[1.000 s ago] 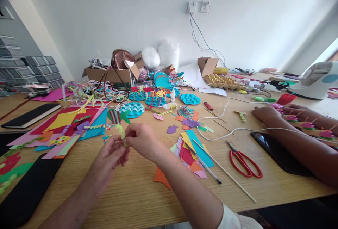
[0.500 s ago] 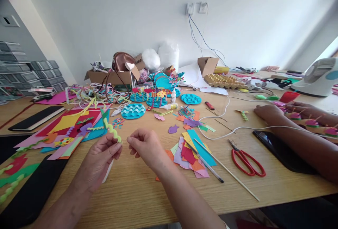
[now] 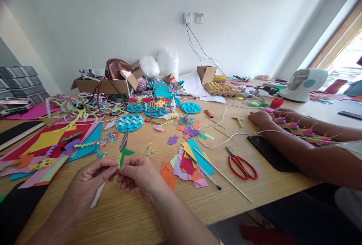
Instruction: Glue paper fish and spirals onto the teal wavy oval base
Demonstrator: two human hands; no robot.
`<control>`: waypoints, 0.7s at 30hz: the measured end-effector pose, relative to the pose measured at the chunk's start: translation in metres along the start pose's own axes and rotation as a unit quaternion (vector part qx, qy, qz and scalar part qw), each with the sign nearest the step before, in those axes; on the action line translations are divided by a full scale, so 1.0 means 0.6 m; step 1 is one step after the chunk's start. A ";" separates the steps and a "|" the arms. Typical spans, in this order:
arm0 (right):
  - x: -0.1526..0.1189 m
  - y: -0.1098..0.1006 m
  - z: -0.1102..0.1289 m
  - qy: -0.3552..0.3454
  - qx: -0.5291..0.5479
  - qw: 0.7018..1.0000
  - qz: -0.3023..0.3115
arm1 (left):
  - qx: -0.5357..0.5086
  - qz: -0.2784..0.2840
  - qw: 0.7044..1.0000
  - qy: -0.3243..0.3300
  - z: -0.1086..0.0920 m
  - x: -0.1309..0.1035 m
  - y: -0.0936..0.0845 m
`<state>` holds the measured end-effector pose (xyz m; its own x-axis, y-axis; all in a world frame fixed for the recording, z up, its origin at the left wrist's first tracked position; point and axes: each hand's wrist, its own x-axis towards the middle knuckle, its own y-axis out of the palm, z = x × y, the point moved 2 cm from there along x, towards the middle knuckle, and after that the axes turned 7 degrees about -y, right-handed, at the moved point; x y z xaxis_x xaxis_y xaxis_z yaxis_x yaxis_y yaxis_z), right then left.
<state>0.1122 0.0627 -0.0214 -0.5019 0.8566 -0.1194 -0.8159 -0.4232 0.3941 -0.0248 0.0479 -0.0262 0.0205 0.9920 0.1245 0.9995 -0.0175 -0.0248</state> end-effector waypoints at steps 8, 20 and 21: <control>-0.001 0.002 0.000 0.018 -0.013 1.000 -0.014 | -0.034 -0.028 0.997 -0.064 -0.013 -0.003 0.011; -0.003 -0.002 -0.013 0.023 0.041 0.999 0.006 | -0.081 0.031 0.990 -0.115 0.005 -0.017 0.006; -0.003 -0.002 -0.013 0.024 0.046 0.999 0.005 | -0.090 0.036 0.988 -0.120 0.004 -0.018 0.008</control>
<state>0.1118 0.0593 -0.0290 -0.5252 0.8361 -0.1585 -0.7820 -0.4006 0.4775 -0.0202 0.0375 -0.0302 0.1075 0.9880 -0.1105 0.9838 -0.0897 0.1551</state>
